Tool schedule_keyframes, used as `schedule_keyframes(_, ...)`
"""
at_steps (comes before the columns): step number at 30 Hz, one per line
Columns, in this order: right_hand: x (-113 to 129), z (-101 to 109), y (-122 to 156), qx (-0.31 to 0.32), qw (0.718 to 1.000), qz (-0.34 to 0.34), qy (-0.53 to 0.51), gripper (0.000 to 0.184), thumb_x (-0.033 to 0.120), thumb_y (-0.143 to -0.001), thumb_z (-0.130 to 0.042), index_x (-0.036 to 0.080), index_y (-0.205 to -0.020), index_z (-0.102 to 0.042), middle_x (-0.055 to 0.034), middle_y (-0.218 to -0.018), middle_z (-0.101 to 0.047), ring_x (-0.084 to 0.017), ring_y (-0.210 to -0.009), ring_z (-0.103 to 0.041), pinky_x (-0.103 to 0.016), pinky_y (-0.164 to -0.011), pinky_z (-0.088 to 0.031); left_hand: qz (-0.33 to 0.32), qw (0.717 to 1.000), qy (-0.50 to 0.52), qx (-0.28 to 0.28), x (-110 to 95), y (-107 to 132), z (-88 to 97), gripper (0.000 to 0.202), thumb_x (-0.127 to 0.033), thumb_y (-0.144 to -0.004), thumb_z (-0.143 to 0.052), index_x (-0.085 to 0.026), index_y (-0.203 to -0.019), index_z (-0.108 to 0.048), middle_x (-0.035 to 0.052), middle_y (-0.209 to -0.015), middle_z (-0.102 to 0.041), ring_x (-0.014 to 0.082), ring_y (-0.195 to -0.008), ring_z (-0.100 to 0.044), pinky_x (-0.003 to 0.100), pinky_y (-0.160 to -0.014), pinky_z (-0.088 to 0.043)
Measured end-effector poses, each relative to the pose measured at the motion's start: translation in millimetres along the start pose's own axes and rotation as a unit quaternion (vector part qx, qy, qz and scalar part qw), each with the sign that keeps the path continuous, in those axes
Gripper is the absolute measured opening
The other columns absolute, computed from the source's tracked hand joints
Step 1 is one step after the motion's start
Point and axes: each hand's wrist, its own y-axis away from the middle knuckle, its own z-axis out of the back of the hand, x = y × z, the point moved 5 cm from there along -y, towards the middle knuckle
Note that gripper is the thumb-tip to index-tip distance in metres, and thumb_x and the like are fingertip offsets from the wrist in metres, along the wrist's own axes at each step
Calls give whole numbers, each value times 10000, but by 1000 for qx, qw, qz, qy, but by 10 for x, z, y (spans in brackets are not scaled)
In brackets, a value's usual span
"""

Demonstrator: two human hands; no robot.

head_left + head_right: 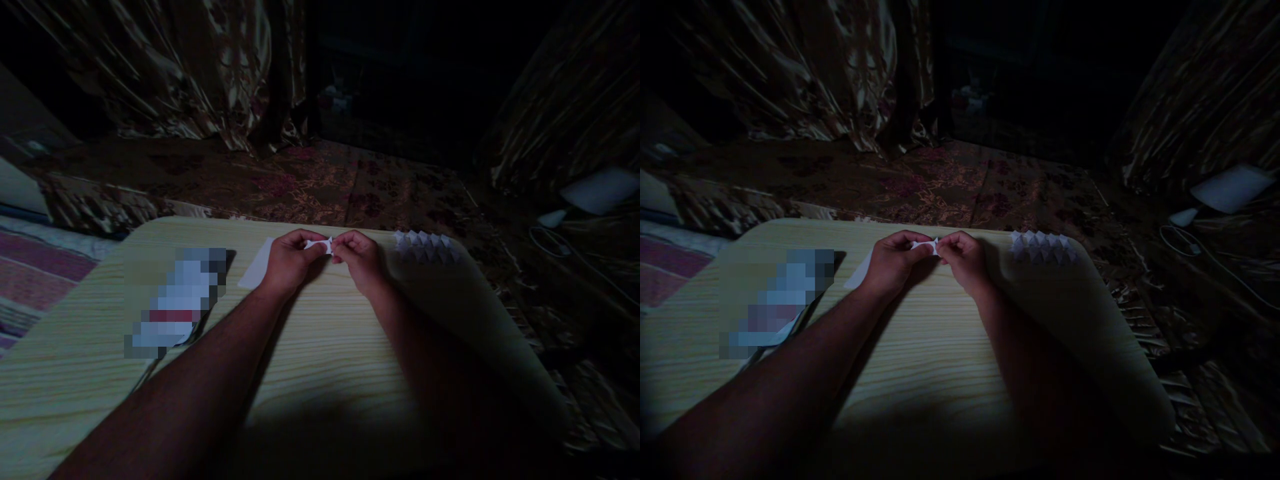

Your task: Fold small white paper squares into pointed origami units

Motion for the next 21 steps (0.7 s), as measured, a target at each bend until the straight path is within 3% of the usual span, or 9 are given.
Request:
schedule_keyframes(8, -5, -16, -2, 21, 998, -19, -51, 188, 275, -663, -716, 178, -748, -579, 26, -651, -608, -93, -562, -553, -224, -520, -476, -13, 1000, -4, 16, 5, -8, 10, 292, -366, -614, -784, -170, -811, -695, 39, -733, -683, 145, -640, -598, 256, -598, -448)
schedule_keyframes(14, -18, -26, -5, 28, 999, -20, -39, 274, 293, -660, -731, 178, -879, -612, 11, -693, -641, -107, -597, -580, -229, -524, -477, -5, 1000, -6, 14, 1, 9, 8, 319, -400, -599, -789, -164, -794, -700, 39, -705, -680, 148, -624, -599, 255, -579, -447)
schedule_keyframes(21, -26, -31, -1, 17, 1000, -20, -8, 238, 339, -667, -716, 164, -808, -640, -5, -718, -659, -103, -587, -577, -237, -545, -480, 15, 999, 19, 30, 2, 17, -12, 327, -399, -596, -789, -163, -803, -699, 39, -702, -681, 152, -624, -613, 261, -591, -466)
